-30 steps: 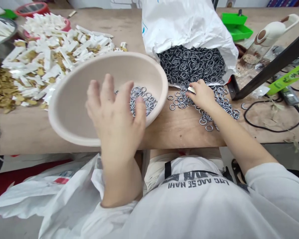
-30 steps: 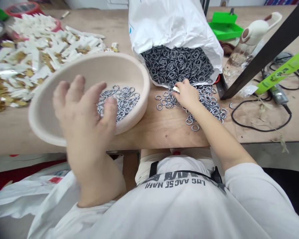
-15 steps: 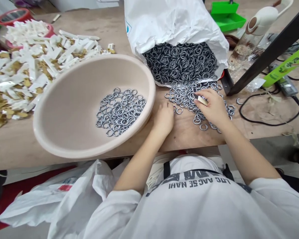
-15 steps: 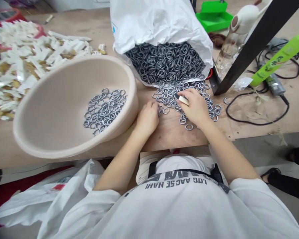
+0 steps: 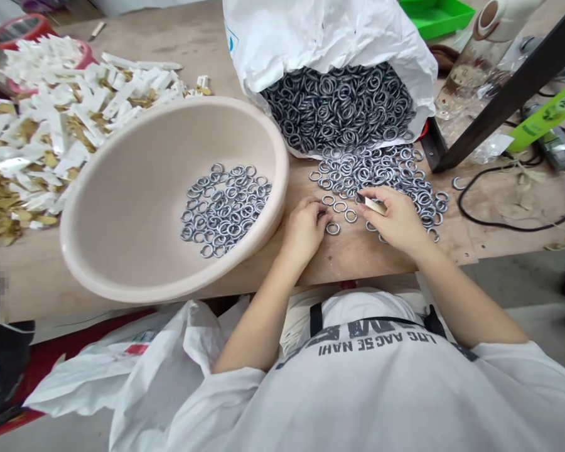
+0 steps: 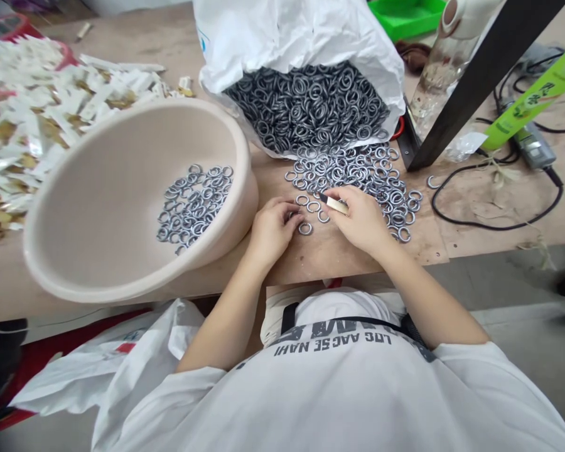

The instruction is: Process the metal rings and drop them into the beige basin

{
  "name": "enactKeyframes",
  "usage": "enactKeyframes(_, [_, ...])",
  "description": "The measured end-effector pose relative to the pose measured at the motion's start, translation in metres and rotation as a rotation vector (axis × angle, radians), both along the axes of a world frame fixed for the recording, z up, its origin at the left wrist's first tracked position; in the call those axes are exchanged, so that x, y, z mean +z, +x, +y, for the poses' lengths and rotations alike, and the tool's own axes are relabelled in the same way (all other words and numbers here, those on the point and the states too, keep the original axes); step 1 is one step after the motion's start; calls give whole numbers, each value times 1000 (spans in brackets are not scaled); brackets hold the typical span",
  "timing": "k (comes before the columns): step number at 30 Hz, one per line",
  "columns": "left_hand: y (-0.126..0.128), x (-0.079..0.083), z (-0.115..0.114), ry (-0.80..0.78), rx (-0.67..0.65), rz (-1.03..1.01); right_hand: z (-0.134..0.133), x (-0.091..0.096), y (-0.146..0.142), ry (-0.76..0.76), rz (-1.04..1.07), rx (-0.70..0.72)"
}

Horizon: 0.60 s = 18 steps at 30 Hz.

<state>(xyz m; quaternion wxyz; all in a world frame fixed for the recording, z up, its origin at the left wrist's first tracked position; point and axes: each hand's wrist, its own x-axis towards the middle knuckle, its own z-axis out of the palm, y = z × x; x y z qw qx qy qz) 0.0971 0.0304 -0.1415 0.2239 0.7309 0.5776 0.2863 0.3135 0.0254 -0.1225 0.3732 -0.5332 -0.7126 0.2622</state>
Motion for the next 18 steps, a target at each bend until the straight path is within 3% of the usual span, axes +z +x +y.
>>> enactKeyframes(4, [0,0,-10,-54,13,-253,-7,-2,-15,-124,20,134])
enactKeyframes(8, [4,4,-22,34,-29,-146,-10,-4,-20,-115,-94,106])
enactKeyframes(14, [11,6,-34,26,-257,126,-14,-7,-10,-53,-46,-1])
enactKeyframes(18, [14,3,-30,8,-247,57,-19,-9,-7,-58,-35,11])
